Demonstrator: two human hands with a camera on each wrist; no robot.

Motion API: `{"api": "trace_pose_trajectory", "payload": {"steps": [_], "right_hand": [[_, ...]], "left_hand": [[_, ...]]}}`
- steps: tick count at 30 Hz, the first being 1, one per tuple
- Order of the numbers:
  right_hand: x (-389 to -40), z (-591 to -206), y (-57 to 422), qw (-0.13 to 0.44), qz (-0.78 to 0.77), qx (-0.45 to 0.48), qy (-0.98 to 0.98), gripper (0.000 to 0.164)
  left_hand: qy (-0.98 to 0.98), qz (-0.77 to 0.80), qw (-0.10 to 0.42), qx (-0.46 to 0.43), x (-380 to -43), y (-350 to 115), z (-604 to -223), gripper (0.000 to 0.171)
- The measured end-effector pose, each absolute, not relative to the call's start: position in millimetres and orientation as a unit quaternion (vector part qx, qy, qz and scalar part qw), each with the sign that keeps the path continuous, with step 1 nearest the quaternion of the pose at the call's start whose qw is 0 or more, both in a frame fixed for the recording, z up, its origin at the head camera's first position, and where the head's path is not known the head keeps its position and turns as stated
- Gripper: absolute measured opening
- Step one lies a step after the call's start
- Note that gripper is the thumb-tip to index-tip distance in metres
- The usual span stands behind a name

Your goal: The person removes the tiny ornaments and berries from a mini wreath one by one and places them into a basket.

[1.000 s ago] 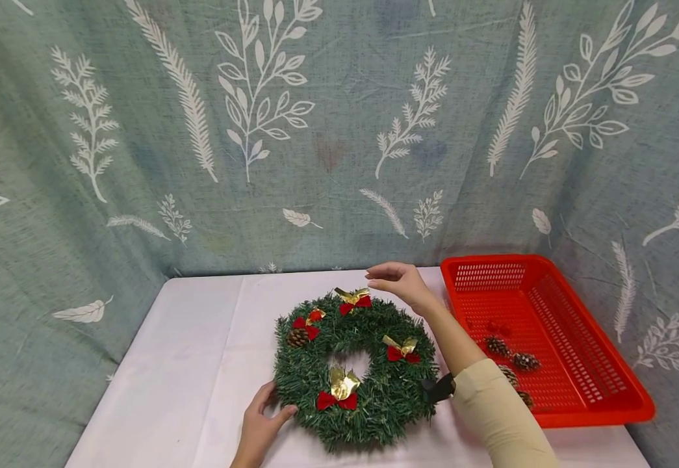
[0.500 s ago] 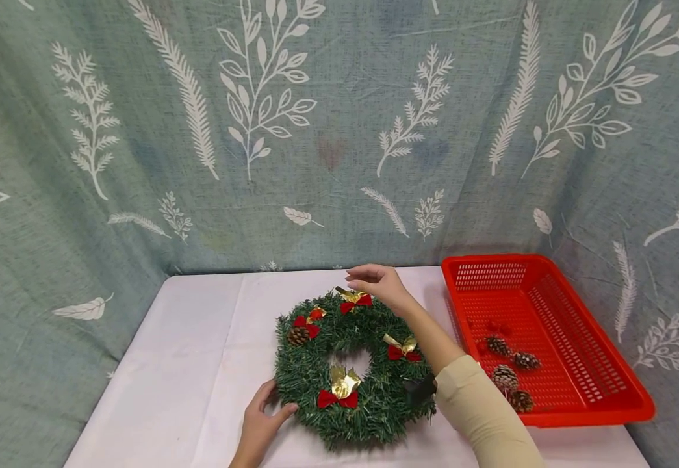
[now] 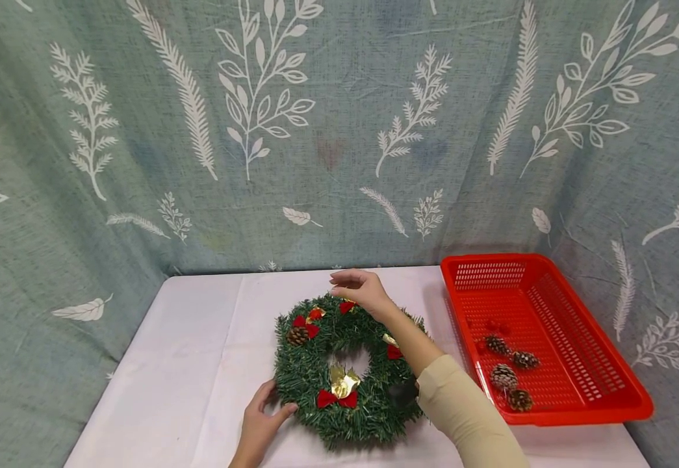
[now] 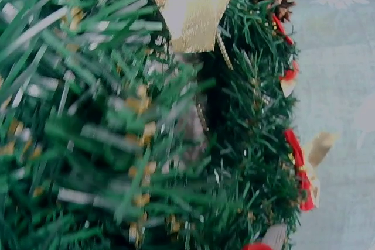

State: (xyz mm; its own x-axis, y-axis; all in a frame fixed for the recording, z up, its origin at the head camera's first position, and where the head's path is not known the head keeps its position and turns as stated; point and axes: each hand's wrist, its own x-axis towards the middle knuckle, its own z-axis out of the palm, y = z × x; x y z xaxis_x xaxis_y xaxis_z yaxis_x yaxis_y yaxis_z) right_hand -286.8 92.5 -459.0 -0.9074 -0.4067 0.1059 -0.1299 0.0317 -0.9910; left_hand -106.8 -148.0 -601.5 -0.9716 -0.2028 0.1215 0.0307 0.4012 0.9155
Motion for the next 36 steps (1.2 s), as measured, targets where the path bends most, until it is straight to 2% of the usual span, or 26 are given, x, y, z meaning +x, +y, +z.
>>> {"api": "trace_pose_trajectory", "payload": {"steps": [12,19,27,36], "right_hand": [[-291,-473,74,0.105,-0.66,-0.178,0.722,0.037],[-290,-481,59,0.153,-0.624,-0.211,0.737,0.037],[-287,-499,49,0.17,-0.609,-0.212,0.745,0.038],[-285,-512,48,0.165,-0.595,-0.204,0.76,0.038]], "left_hand": [[-0.828,-0.547,0.111,0.05,-107,-147,-602,0.061],[-0.831,-0.543,0.106,0.059,-107,-148,-602,0.063],[-0.828,-0.548,0.105,0.057,-108,-149,-603,0.063],[-0.832,-0.54,0.118,0.056,-108,-148,-604,0.062]]}}
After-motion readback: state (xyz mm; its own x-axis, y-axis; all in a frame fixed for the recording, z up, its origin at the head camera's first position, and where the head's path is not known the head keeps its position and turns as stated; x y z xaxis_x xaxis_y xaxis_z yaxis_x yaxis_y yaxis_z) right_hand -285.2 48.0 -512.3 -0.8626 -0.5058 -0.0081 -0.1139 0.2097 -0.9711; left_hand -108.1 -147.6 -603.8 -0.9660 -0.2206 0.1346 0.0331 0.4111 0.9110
